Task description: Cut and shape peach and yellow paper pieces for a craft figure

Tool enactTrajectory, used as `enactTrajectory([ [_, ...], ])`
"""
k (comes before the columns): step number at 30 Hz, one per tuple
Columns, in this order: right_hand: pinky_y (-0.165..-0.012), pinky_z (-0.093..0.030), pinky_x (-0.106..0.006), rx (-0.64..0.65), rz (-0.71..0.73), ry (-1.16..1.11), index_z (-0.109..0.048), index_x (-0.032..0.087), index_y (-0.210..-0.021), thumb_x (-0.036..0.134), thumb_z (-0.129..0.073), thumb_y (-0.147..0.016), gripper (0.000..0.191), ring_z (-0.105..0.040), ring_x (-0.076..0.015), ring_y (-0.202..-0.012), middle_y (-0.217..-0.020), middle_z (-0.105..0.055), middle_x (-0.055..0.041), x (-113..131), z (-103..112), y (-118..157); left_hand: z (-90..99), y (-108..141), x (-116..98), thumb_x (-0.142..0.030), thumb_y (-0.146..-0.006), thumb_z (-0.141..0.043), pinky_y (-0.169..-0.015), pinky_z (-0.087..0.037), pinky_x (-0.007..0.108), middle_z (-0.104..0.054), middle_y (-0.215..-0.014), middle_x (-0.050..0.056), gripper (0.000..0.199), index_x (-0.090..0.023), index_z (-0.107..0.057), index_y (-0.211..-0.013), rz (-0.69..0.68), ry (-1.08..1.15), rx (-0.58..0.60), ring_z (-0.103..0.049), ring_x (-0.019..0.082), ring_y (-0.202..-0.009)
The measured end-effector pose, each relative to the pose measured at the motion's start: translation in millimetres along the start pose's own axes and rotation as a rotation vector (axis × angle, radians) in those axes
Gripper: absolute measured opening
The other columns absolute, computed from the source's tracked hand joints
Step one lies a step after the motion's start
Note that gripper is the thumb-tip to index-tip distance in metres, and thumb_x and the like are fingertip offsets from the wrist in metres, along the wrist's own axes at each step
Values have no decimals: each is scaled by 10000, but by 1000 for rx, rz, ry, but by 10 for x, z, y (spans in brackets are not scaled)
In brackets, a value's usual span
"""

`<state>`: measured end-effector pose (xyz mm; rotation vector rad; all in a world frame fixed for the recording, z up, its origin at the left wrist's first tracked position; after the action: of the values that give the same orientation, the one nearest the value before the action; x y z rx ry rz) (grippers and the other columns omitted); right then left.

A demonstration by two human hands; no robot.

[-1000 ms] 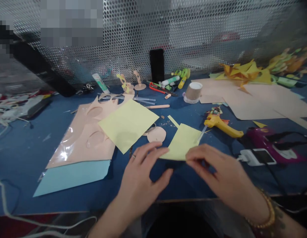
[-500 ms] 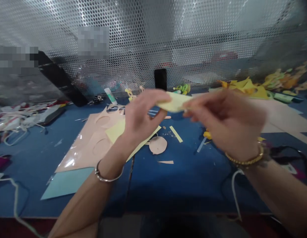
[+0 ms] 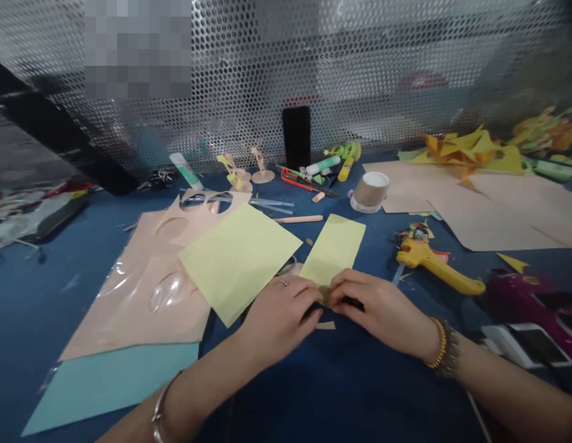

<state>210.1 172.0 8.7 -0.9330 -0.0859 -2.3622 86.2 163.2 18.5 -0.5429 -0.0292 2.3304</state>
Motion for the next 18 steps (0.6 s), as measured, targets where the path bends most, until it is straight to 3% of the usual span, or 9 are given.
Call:
enactTrajectory([
  [18, -836, -474, -279, 108, -158, -91, -624, 228, -855, 92, -563, -879, 152, -612, -134, -911, -1004, -583, -2, -124, -67, 45, -38, 15, 87, -204, -929, -503, -774, -454, 382, -676, -1045, 9, 132, -220, -610, -1005, 28, 75, 5, -618, 204, -934],
])
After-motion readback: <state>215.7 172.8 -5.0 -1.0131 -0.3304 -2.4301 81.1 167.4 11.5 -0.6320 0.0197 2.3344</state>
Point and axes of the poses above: each hand's wrist, its own y-axis away from the middle knuckle, its own z-axis out of the back of the hand, x = y × z, the point moved 7 cm from there along -y, towards the middle knuckle
